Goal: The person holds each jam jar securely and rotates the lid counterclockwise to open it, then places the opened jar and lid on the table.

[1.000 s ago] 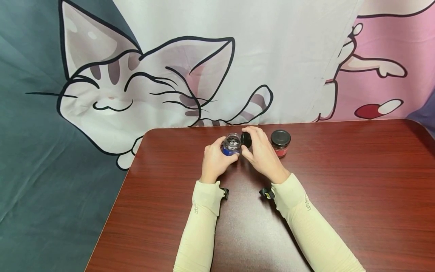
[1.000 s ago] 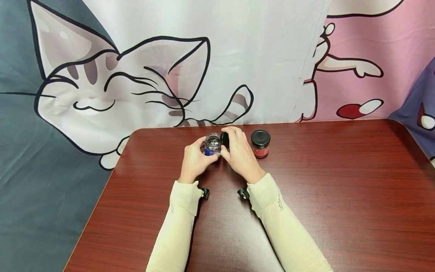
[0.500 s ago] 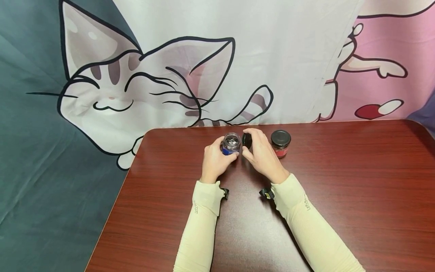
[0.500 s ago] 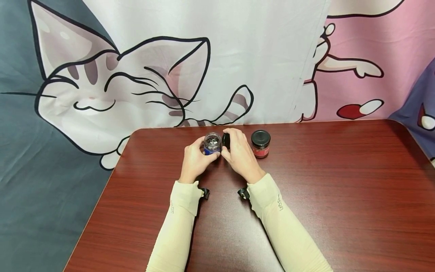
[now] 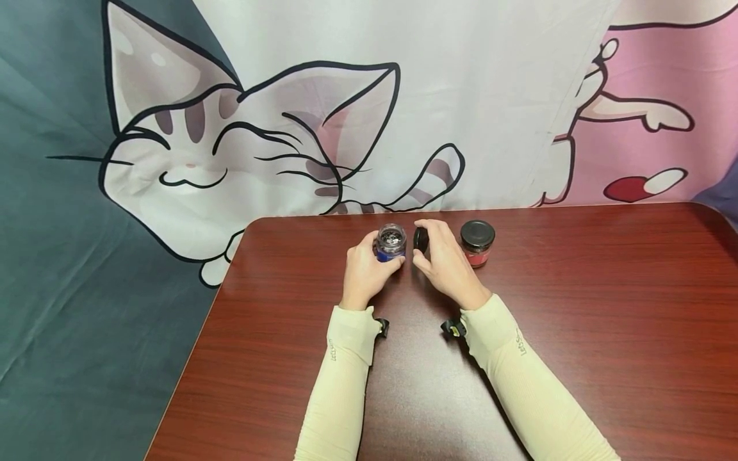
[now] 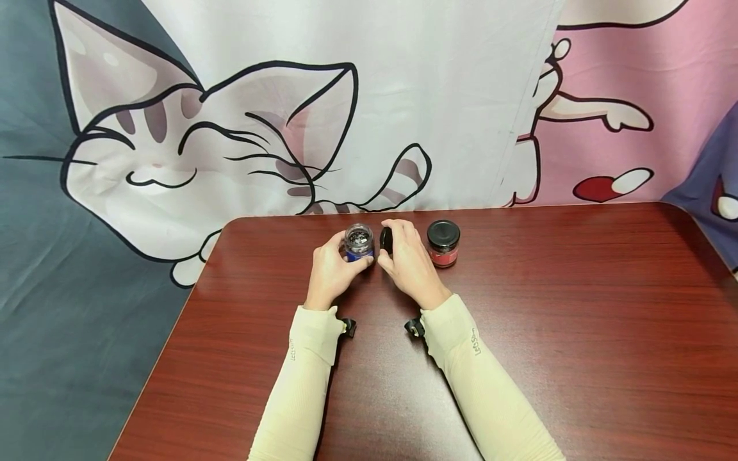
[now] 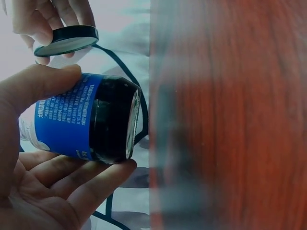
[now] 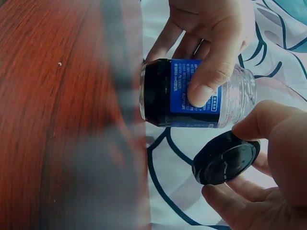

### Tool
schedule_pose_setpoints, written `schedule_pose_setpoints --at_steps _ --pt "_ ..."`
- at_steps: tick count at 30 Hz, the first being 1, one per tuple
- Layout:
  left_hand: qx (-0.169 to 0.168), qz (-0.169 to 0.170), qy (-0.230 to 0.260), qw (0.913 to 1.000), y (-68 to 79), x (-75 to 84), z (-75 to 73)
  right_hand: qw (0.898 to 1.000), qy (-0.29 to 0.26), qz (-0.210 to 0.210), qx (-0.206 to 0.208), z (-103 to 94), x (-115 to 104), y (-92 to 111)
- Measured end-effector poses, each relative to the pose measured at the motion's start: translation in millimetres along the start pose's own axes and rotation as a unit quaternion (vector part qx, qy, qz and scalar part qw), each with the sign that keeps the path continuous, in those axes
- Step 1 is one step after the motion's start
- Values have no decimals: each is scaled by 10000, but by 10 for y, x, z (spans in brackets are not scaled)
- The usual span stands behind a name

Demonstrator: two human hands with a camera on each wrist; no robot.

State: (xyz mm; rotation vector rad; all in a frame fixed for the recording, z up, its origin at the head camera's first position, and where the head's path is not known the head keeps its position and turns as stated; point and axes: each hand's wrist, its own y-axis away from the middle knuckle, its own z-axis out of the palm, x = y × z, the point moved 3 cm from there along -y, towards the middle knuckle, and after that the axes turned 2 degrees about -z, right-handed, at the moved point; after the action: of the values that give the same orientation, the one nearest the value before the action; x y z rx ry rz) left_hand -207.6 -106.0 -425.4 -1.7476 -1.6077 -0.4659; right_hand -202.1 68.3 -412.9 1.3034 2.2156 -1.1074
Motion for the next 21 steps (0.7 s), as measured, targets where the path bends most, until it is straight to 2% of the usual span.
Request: schedule_pose_setpoints --at_steps 9,21 --pt "-62 -129 -66 9999 -1 -1 -1 9998 -33 216 38 32 51 4" --pt "-127 -332 -83 9993 -6 -17 -2 9986 -110 482 -174 53 82 2"
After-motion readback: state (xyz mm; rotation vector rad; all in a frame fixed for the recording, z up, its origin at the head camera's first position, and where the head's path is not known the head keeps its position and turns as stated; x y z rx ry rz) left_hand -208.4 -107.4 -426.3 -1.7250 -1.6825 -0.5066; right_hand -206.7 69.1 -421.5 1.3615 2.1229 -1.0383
